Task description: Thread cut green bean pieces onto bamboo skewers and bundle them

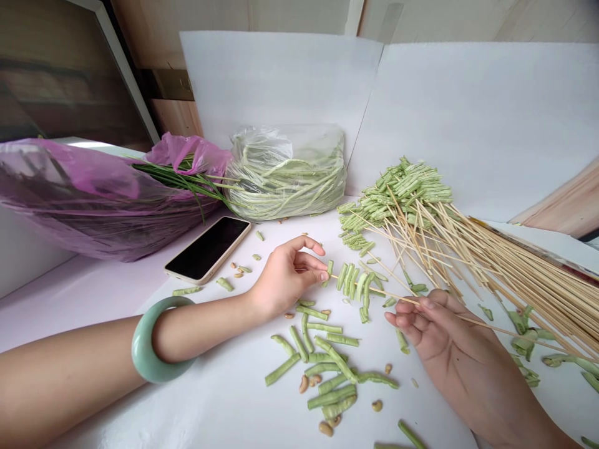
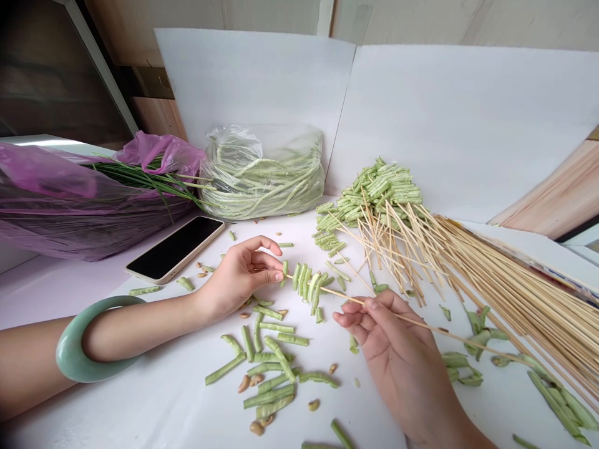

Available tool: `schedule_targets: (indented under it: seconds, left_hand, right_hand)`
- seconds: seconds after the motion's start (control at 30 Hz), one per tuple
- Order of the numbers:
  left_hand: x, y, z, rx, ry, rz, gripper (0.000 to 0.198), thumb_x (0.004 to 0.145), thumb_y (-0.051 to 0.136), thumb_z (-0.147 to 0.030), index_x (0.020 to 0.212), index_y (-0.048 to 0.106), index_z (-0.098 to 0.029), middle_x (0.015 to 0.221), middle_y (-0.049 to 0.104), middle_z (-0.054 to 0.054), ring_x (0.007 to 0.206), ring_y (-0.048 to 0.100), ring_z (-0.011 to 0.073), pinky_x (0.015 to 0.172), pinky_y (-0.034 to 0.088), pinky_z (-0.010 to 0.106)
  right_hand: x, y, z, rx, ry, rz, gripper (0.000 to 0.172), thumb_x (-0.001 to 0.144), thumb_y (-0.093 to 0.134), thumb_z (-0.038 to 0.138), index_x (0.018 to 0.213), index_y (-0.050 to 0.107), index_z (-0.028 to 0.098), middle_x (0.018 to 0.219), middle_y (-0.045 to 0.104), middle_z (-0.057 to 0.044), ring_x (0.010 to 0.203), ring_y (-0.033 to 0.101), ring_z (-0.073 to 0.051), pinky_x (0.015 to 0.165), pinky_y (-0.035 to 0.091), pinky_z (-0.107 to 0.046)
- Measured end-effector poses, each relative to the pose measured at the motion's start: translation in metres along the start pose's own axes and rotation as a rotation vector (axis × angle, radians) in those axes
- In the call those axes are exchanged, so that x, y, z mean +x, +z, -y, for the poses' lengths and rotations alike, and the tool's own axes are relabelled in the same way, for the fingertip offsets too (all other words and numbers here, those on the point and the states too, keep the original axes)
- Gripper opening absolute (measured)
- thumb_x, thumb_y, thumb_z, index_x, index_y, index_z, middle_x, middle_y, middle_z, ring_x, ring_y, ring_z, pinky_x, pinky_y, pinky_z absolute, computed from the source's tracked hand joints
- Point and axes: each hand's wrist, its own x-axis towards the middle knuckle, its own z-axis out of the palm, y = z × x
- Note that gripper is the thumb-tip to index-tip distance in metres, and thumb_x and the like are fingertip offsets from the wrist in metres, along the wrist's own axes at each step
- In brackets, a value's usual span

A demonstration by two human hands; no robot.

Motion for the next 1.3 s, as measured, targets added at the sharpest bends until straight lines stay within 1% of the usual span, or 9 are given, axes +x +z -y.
schedule_targets:
  seconds: [0.17,0.53,0.77,0.87,1.1,1.3]
  left_hand:
    - [0.0000,0.0002,-0.0005,-0.020,-0.010,-0.006,0.029,0.063,0.077,-0.008,0.083,0.057,-0.016,0.067,0.068,0.000,0.062,0.063,0.0110,0.065,0.048,0.022]
    - [-0.0010,0.0013,-0.0010,-0.015,-0.036,0.007,0.025,0.068,0.073,-0.008,0.085,0.057,-0.015,0.069,0.069,0.000,0.063,0.063,0.0106,0.066,0.049,0.023]
    - [-0.0004,0.0014,-0.0012,-0.034,-0.041,0.006,0.030,0.064,0.077,-0.010,0.085,0.056,-0.016,0.068,0.069,0.001,0.062,0.063,0.0114,0.064,0.048,0.023]
    - [0.0003,0.0010,0.0006,-0.030,-0.044,0.008,0.029,0.065,0.076,-0.009,0.085,0.056,-0.016,0.068,0.069,0.001,0.062,0.063,0.0114,0.065,0.048,0.023]
    - [0.0002,0.0002,0.0031,-0.040,-0.052,0.015,0.025,0.068,0.071,-0.006,0.087,0.056,-0.015,0.068,0.068,0.000,0.062,0.062,0.0101,0.065,0.049,0.022]
    - [0.0003,-0.0001,0.0018,-0.083,-0.070,0.017,0.026,0.068,0.070,-0.004,0.086,0.056,-0.015,0.066,0.068,0.000,0.060,0.062,0.0096,0.062,0.048,0.021]
  right_hand:
    - [0.0006,0.0010,-0.0008,-0.017,-0.010,0.012,0.032,0.053,0.086,0.033,0.062,0.059,0.020,0.068,0.061,0.000,0.074,0.063,-0.018,0.069,0.058,-0.029]
    - [-0.0005,-0.0032,-0.0025,-0.031,-0.036,0.097,0.029,0.063,0.083,0.034,0.066,0.057,0.021,0.074,0.065,-0.002,0.076,0.063,-0.017,0.074,0.058,-0.031]
    - [-0.0015,-0.0024,-0.0016,-0.054,-0.055,0.131,0.028,0.065,0.082,0.036,0.066,0.058,0.021,0.074,0.066,-0.003,0.075,0.063,-0.018,0.074,0.058,-0.033]
    - [-0.0010,-0.0035,-0.0020,-0.058,-0.058,0.136,0.027,0.066,0.081,0.036,0.067,0.058,0.022,0.075,0.066,-0.003,0.075,0.063,-0.018,0.074,0.058,-0.034]
    - [-0.0003,-0.0051,-0.0035,-0.074,-0.095,0.176,0.024,0.073,0.077,0.037,0.069,0.059,0.021,0.076,0.067,-0.004,0.077,0.064,-0.017,0.076,0.058,-0.031]
    - [-0.0015,-0.0056,-0.0033,-0.089,-0.109,0.187,0.024,0.072,0.078,0.037,0.070,0.061,0.020,0.076,0.068,-0.004,0.076,0.065,-0.016,0.076,0.057,-0.030]
